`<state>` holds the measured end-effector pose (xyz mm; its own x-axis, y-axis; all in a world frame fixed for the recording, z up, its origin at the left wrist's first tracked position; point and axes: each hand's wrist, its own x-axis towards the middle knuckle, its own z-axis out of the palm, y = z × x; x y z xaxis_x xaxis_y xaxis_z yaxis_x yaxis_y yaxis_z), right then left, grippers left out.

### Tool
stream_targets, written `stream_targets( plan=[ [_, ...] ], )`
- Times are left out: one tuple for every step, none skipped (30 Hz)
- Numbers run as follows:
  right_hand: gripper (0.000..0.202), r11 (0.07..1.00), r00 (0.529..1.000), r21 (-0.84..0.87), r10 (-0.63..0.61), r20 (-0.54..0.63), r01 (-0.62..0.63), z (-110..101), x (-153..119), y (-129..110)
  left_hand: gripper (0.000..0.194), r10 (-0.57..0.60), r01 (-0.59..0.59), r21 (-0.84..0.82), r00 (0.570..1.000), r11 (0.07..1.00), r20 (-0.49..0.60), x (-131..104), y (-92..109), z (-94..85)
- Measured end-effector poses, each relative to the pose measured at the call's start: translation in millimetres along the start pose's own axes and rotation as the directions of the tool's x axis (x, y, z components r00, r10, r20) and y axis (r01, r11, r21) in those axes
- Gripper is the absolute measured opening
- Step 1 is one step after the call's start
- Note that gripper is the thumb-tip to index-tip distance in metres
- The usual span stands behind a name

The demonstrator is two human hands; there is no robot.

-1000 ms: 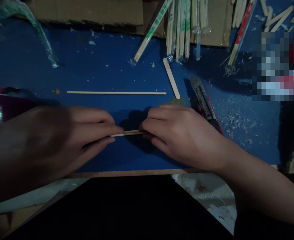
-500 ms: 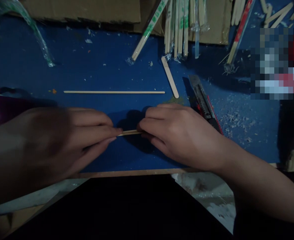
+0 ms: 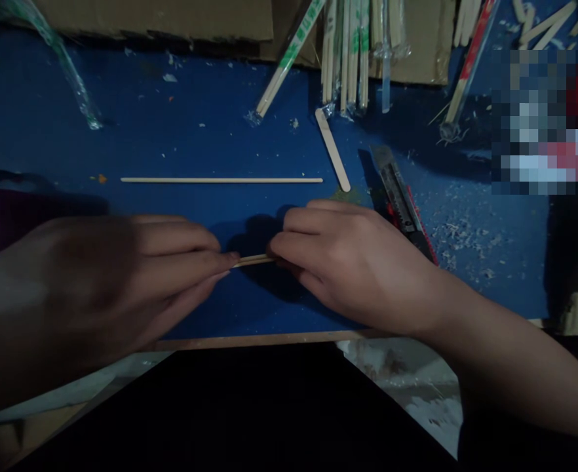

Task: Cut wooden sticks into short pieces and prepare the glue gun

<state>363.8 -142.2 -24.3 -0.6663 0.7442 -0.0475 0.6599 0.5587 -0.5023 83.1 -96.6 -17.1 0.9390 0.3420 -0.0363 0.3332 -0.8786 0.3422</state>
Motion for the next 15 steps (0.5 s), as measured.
stream_targets(
  plan=[
    [0.023,1.0,1.0,-0.007,-0.001,0.001,0.001,-0.1,0.1,-0.1,0.035,-0.005,0.005,-0.005,1.0,1.0,-0.001,0.7,0.4,-0.3],
    [0.024,1.0,1.0,-0.016,-0.006,0.0,0.006,-0.1,0.3,-0.2,0.034,-0.009,0.009,-0.013,1.0,1.0,0.0,1.2,1.0,-0.6],
    [0.024,1.0,1.0,-0.024,-0.015,-0.003,0.015,-0.1,0.5,-0.1,0.033,-0.009,0.009,-0.02,1.0,1.0,-0.004,1.5,1.6,-0.8],
    [0.024,0.999,1.0,-0.031,-0.022,-0.003,0.022,0.0,0.6,-0.1,0.032,-0.01,0.01,-0.027,1.0,1.0,-0.002,1.6,2.2,-1.1],
    [0.025,0.999,1.0,-0.037,-0.029,-0.006,0.029,0.1,0.7,0.1,0.031,-0.013,0.013,-0.032,1.0,0.999,-0.001,1.4,2.8,-1.4],
    [0.025,0.999,0.999,-0.04,-0.032,-0.008,0.032,0.1,0.7,0.2,0.029,-0.02,0.02,-0.034,1.0,0.999,-0.002,1.2,3.2,-1.8],
    [0.025,0.999,0.999,-0.043,-0.033,-0.01,0.033,0.1,0.5,0.3,0.028,-0.028,0.028,-0.035,1.0,0.999,-0.002,1.1,3.4,-2.1],
    [0.025,0.999,1.0,-0.044,-0.03,-0.009,0.03,0.0,0.3,0.4,0.027,-0.037,0.037,-0.039,0.999,0.999,0.002,1.1,3.5,-2.5],
    [0.026,0.999,1.0,-0.045,-0.027,-0.01,0.027,-0.2,0.0,0.4,0.027,-0.046,0.046,-0.045,0.999,0.998,0.006,1.5,3.4,-2.8],
    [0.025,0.999,1.0,-0.046,-0.024,-0.012,0.024,-0.3,-0.3,0.3,0.028,-0.048,0.049,-0.055,0.999,0.997,0.01,2.2,3.1,-3.0],
    [0.025,0.999,1.0,-0.046,-0.022,-0.011,0.022,-0.4,-0.5,0.2,0.029,-0.051,0.052,-0.066,0.999,0.996,0.015,3.1,2.9,-3.1],
    [0.025,0.999,1.0,-0.046,-0.02,-0.011,0.02,-0.4,-0.7,0.1,0.03,-0.055,0.056,-0.075,0.998,0.996,0.021,4.2,2.6,-3.1],
    [0.024,0.999,1.0,-0.048,-0.02,-0.013,0.019,-0.3,-0.6,0.0,0.032,-0.057,0.059,-0.08,0.998,0.995,0.025,5.2,2.3,-3.0],
    [0.024,0.999,1.0,-0.05,-0.018,-0.013,0.017,-0.1,-0.4,0.0,0.033,-0.058,0.06,-0.079,0.998,0.995,0.027,5.9,2.0,-2.7],
    [0.023,0.998,1.0,-0.053,-0.017,-0.014,0.016,0.1,-0.1,-0.1,0.034,-0.056,0.058,-0.076,0.998,0.995,0.028,6.1,1.8,-2.5]
  ],
)
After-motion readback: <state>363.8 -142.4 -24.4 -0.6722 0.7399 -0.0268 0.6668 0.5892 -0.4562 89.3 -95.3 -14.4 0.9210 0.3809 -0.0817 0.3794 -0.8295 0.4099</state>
